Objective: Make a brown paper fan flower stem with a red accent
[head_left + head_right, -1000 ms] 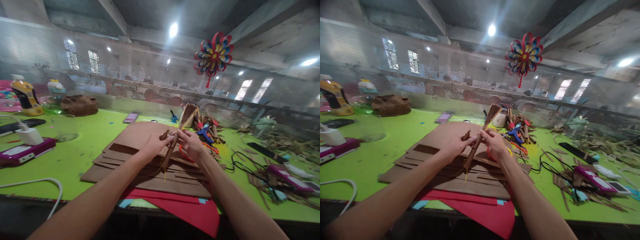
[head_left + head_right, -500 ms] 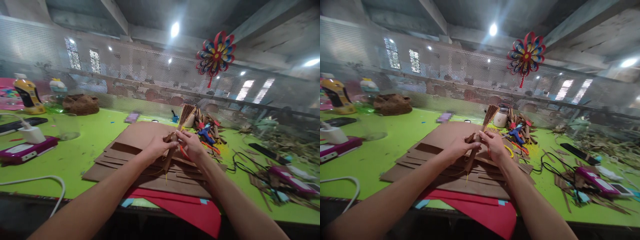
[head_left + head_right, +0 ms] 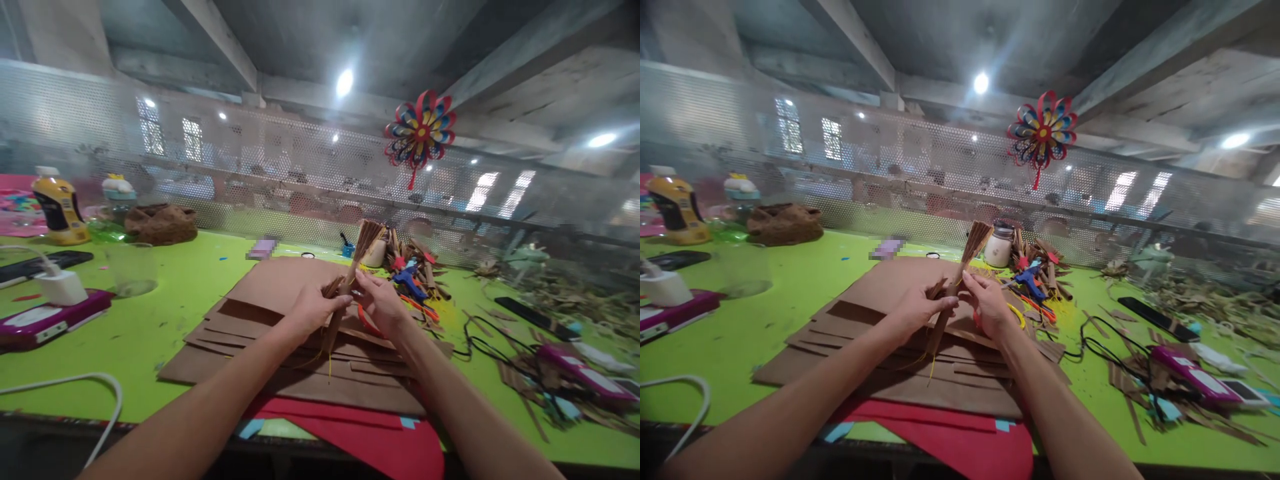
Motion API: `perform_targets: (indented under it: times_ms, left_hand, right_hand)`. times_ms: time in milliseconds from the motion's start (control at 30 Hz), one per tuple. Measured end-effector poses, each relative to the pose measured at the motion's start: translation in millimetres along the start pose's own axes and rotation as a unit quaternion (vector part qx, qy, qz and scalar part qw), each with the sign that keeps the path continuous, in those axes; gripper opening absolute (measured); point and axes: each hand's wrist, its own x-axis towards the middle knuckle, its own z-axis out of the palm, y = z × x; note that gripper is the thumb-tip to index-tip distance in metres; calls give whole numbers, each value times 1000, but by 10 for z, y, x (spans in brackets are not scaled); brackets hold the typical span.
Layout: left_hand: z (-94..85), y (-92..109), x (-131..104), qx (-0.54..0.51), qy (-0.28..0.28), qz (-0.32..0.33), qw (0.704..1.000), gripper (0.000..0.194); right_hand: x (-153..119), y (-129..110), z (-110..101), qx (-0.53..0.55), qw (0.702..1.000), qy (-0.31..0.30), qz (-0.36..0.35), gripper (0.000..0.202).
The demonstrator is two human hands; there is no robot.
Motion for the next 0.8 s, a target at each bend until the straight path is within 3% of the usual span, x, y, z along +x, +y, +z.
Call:
perform_targets:
  times_ms: [233,367,533,800]
  left_hand:
    - [-55,-144,47,175,64,109,976,36]
    - [-54,-145,37,211,65,125,967,35]
    - [-44,-130,46,186,41,93,977,31]
    - [-26,-44,18,51,-19,-11,998,34]
  right_hand:
    - [2,-5,2,-1,998,59,-12,23]
    - [28,32,-13,-7,997,72,-21,24]
    - [37,25,-53,5,998,57,-7,23]
    - [32,-1,-72,2,1000,4,-10,25]
